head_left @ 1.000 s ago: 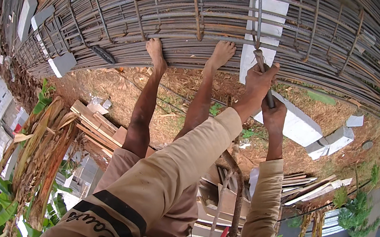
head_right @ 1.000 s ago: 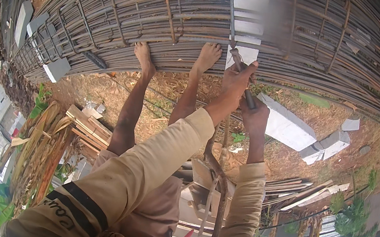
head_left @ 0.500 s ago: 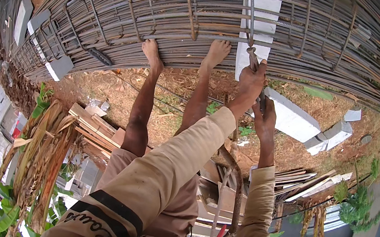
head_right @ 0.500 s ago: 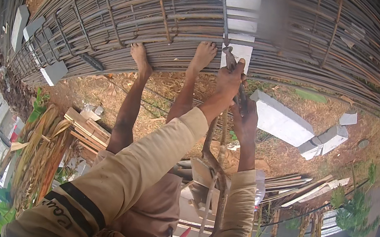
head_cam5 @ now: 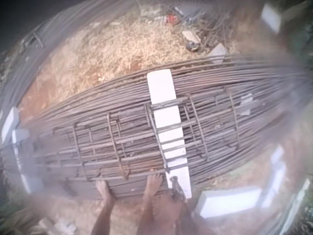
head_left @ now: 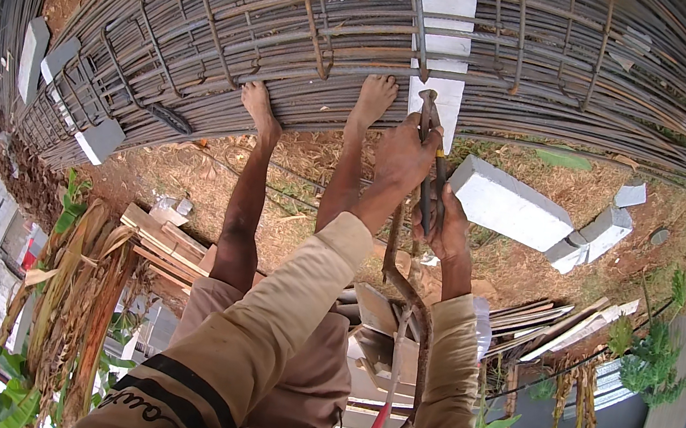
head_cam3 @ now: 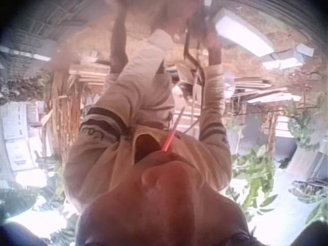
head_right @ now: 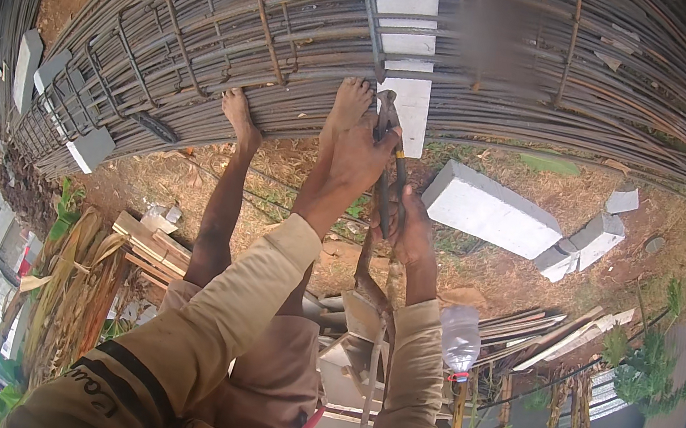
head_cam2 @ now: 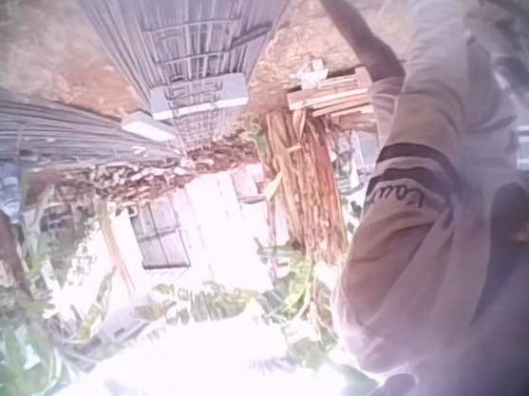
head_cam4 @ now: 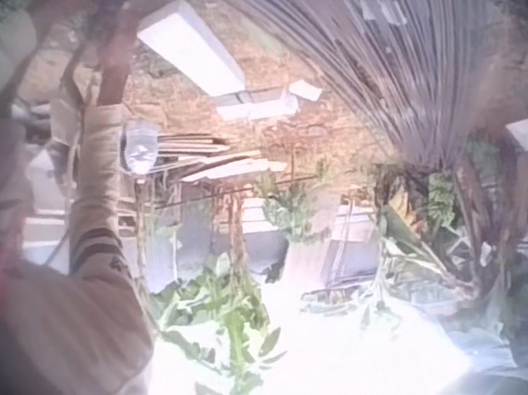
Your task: The person assembles a rebar mesh by tying intersecting steel bars with wire using pliers. They measure spacing with a tape measure and mark positions with a marker, then continue tying the grid together.
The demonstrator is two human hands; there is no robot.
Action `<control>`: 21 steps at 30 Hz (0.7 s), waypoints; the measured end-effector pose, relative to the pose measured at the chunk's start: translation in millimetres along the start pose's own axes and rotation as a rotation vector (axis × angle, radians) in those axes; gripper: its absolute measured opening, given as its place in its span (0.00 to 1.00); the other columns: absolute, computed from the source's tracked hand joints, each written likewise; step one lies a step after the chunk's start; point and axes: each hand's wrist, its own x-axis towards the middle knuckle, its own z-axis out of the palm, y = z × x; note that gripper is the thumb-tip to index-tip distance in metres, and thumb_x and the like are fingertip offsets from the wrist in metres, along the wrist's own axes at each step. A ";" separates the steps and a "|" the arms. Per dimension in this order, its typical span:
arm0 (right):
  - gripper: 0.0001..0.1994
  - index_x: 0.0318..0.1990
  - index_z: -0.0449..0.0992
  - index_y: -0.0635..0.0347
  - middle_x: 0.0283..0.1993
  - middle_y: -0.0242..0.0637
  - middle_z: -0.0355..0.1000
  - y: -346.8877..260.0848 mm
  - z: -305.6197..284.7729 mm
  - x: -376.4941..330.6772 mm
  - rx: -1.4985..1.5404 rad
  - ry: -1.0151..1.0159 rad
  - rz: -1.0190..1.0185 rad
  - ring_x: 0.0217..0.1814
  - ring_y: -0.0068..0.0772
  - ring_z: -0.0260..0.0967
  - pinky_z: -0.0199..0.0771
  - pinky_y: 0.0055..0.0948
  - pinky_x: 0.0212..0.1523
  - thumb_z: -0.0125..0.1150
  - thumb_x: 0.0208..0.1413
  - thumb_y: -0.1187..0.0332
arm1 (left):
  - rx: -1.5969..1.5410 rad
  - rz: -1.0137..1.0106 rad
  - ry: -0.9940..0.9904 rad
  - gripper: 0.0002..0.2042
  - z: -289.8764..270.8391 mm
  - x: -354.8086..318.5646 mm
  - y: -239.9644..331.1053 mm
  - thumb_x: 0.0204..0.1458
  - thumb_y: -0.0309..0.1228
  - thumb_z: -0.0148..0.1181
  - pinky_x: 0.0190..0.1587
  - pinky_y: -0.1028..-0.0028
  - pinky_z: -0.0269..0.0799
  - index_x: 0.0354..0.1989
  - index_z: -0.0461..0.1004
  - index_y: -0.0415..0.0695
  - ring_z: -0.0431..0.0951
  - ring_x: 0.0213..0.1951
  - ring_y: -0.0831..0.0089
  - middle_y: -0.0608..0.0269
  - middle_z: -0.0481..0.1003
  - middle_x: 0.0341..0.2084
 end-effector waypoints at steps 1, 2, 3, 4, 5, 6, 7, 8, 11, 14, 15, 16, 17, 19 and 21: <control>0.23 0.52 0.69 0.57 0.29 0.45 0.78 1.6 5.7 -1.8 -0.045 0.034 -0.052 0.22 0.35 0.76 0.78 0.31 0.21 0.49 0.71 0.44 | 0.069 0.001 -0.029 0.24 0.0 2.4 -2.8 0.65 0.48 0.53 0.50 0.46 0.74 0.45 0.77 0.35 0.81 0.44 0.41 0.35 0.80 0.38; 0.20 0.55 0.67 0.55 0.41 0.46 0.80 1.4 2.2 -4.4 -0.067 -0.006 -0.042 0.36 0.38 0.81 0.84 0.36 0.35 0.56 0.69 0.50 | 0.119 -0.002 -0.022 0.23 0.6 1.2 -6.2 0.65 0.48 0.52 0.51 0.47 0.73 0.45 0.78 0.35 0.80 0.46 0.41 0.34 0.79 0.39; 0.18 0.55 0.67 0.55 0.45 0.46 0.79 5.6 1.7 -4.6 -0.131 0.033 -0.080 0.41 0.39 0.81 0.83 0.40 0.41 0.58 0.69 0.53 | 0.170 -0.006 -0.014 0.23 1.4 -0.6 -9.7 0.66 0.47 0.51 0.53 0.47 0.73 0.45 0.78 0.35 0.80 0.48 0.41 0.33 0.79 0.41; 0.17 0.55 0.67 0.55 0.49 0.45 0.78 10.7 1.8 -4.3 -0.195 0.073 -0.118 0.46 0.41 0.80 0.83 0.43 0.47 0.59 0.68 0.56 | 0.221 -0.009 -0.007 0.23 1.8 -1.8 -13.1 0.66 0.47 0.50 0.54 0.47 0.72 0.44 0.79 0.35 0.79 0.50 0.41 0.32 0.79 0.43; 0.16 0.55 0.67 0.55 0.53 0.45 0.77 13.5 3.2 -3.3 -0.256 0.116 -0.163 0.52 0.43 0.79 0.82 0.47 0.53 0.60 0.67 0.59 | 0.250 -0.045 -0.007 0.23 2.4 1.3 -18.4 0.67 0.46 0.50 0.56 0.47 0.72 0.45 0.79 0.36 0.78 0.52 0.41 0.33 0.78 0.44; 0.15 0.55 0.68 0.55 0.55 0.43 0.76 13.1 4.2 -3.5 -0.161 0.056 -0.168 0.54 0.44 0.78 0.79 0.50 0.57 0.61 0.66 0.63 | 0.280 -0.079 -0.010 0.22 2.5 5.7 -25.8 0.67 0.46 0.49 0.57 0.48 0.71 0.46 0.79 0.36 0.77 0.53 0.41 0.33 0.78 0.46; 0.15 0.54 0.68 0.55 0.57 0.42 0.75 12.0 5.0 -3.0 -0.067 -0.005 -0.174 0.57 0.45 0.76 0.76 0.53 0.60 0.62 0.64 0.66 | 0.309 -0.112 -0.013 0.22 1.2 8.8 -34.5 0.67 0.46 0.49 0.58 0.48 0.70 0.46 0.79 0.37 0.77 0.54 0.41 0.33 0.78 0.48; 0.15 0.53 0.68 0.55 0.59 0.41 0.74 9.1 3.5 -3.0 0.024 -0.060 -0.186 0.60 0.46 0.75 0.73 0.56 0.64 0.63 0.62 0.69 | 0.222 -0.032 0.065 0.22 -0.1 12.7 -49.8 0.67 0.46 0.49 0.56 0.48 0.72 0.48 0.80 0.39 0.78 0.51 0.41 0.35 0.79 0.44; 0.16 0.53 0.68 0.55 0.54 0.39 0.75 21.4 -13.8 8.5 0.031 -0.049 -0.119 0.61 0.50 0.75 0.67 0.62 0.68 0.63 0.59 0.76 | 0.138 0.136 0.216 0.22 -9.5 16.2 -67.7 0.67 0.48 0.48 0.49 0.49 0.75 0.52 0.81 0.44 0.81 0.43 0.42 0.41 0.82 0.35; 0.10 0.43 0.71 0.59 0.42 0.33 0.73 21.4 -18.3 23.3 -0.242 0.119 -0.184 0.46 0.33 0.73 0.72 0.38 0.52 0.62 0.56 0.80 | 0.416 0.122 0.254 0.21 -33.5 -4.0 -53.1 0.67 0.47 0.50 0.46 0.49 0.77 0.54 0.81 0.45 0.82 0.39 0.41 0.43 0.82 0.31; 0.08 0.40 0.72 0.60 0.39 0.31 0.72 22.1 -18.9 27.1 -0.358 0.191 -0.190 0.43 0.29 0.72 0.71 0.33 0.48 0.62 0.56 0.81 | 0.477 0.120 0.257 0.21 -36.6 -3.4 -56.6 0.66 0.47 0.50 0.46 0.48 0.77 0.54 0.80 0.44 0.81 0.37 0.38 0.42 0.81 0.29; 0.07 0.38 0.73 0.60 0.36 0.30 0.70 25.2 -18.0 29.9 -0.375 0.209 -0.241 0.40 0.26 0.69 0.68 0.31 0.44 0.63 0.55 0.81 | 0.539 0.118 0.260 0.21 -39.9 -1.8 -60.1 0.66 0.46 0.51 0.47 0.47 0.77 0.53 0.80 0.43 0.80 0.35 0.35 0.42 0.81 0.26; 0.06 0.36 0.73 0.60 0.34 0.28 0.68 27.9 -12.9 32.8 -0.390 0.229 -0.293 0.37 0.24 0.66 0.65 0.28 0.41 0.63 0.55 0.81 | 0.407 0.081 0.178 0.20 -43.4 6.1 -68.7 0.67 0.45 0.52 0.40 0.55 0.76 0.54 0.80 0.44 0.79 0.32 0.47 0.48 0.81 0.26; 0.05 0.35 0.76 0.61 0.32 0.25 0.67 27.1 -7.6 37.3 -0.544 0.260 -0.415 0.34 0.21 0.63 0.62 0.26 0.37 0.64 0.54 0.81 | 0.127 -0.002 0.019 0.18 -48.8 23.4 -84.2 0.68 0.42 0.53 0.26 0.71 0.73 0.54 0.82 0.45 0.77 0.25 0.72 0.59 0.80 0.26; 0.07 0.39 0.80 0.62 0.32 0.23 0.69 25.9 -8.6 31.6 -0.798 0.295 -0.534 0.34 0.19 0.64 0.63 0.25 0.36 0.65 0.52 0.81 | -0.085 0.003 0.033 0.16 -48.6 14.5 -73.1 0.67 0.40 0.54 0.25 0.72 0.68 0.51 0.82 0.44 0.74 0.23 0.76 0.63 0.78 0.24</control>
